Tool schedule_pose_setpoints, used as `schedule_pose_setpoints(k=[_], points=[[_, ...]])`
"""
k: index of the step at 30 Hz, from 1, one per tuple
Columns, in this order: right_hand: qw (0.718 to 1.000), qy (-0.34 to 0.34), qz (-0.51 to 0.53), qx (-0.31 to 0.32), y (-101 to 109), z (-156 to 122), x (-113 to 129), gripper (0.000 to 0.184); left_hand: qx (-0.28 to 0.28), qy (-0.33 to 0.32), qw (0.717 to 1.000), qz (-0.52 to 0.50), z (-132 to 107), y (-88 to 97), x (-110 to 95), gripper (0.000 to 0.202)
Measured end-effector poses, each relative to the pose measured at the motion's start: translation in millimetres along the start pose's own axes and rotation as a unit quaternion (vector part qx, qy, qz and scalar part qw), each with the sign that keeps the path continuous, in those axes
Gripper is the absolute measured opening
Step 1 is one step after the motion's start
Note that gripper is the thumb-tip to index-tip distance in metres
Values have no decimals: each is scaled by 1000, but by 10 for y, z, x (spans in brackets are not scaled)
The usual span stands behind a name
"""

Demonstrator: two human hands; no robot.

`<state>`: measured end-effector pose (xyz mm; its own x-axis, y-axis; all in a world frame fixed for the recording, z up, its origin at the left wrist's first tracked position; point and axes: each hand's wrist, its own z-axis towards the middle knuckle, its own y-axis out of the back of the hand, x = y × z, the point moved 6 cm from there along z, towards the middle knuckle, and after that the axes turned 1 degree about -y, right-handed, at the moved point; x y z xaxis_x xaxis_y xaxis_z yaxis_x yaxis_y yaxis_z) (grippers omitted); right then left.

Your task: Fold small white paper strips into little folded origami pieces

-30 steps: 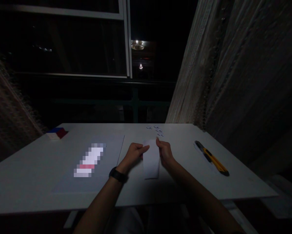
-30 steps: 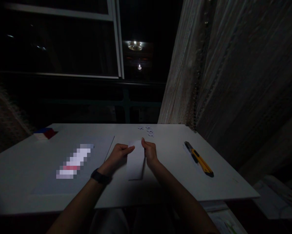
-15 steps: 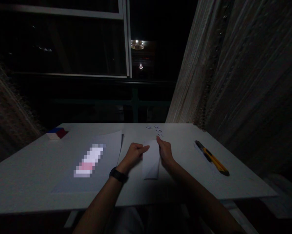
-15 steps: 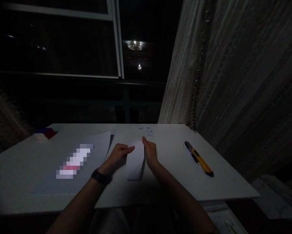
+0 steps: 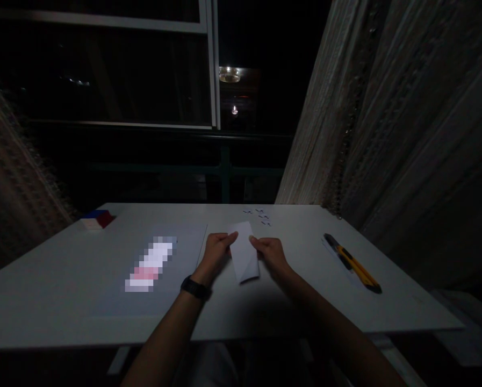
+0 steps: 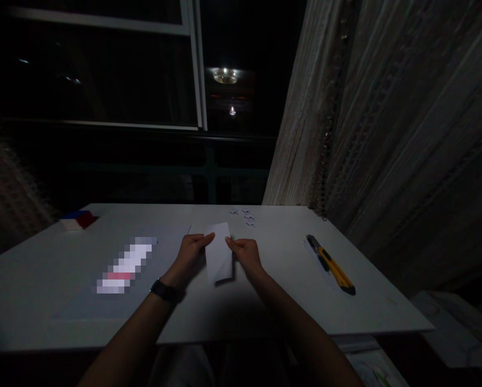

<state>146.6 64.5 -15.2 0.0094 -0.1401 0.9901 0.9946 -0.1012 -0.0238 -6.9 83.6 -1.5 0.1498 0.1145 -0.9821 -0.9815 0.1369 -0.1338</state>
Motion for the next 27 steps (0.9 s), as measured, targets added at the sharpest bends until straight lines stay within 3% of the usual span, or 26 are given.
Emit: schedule_pose_setpoints(k=[5,19,24,27], points=[[998,28,-45,-28,35,-20,57,37,-17,-9,1000,-5,6,35,-18,38],[1000,9,11,1,-4,-30,54,31,-8,18,998,-62,17,40,29,33],[998,-4,64,-2,-1,-20,7,32,61,13,992,-110,-36,-93,-11,38],[997,-10,74,0,-11,-21,-2,34,122,47,979,-155,-87,-232,25,44]])
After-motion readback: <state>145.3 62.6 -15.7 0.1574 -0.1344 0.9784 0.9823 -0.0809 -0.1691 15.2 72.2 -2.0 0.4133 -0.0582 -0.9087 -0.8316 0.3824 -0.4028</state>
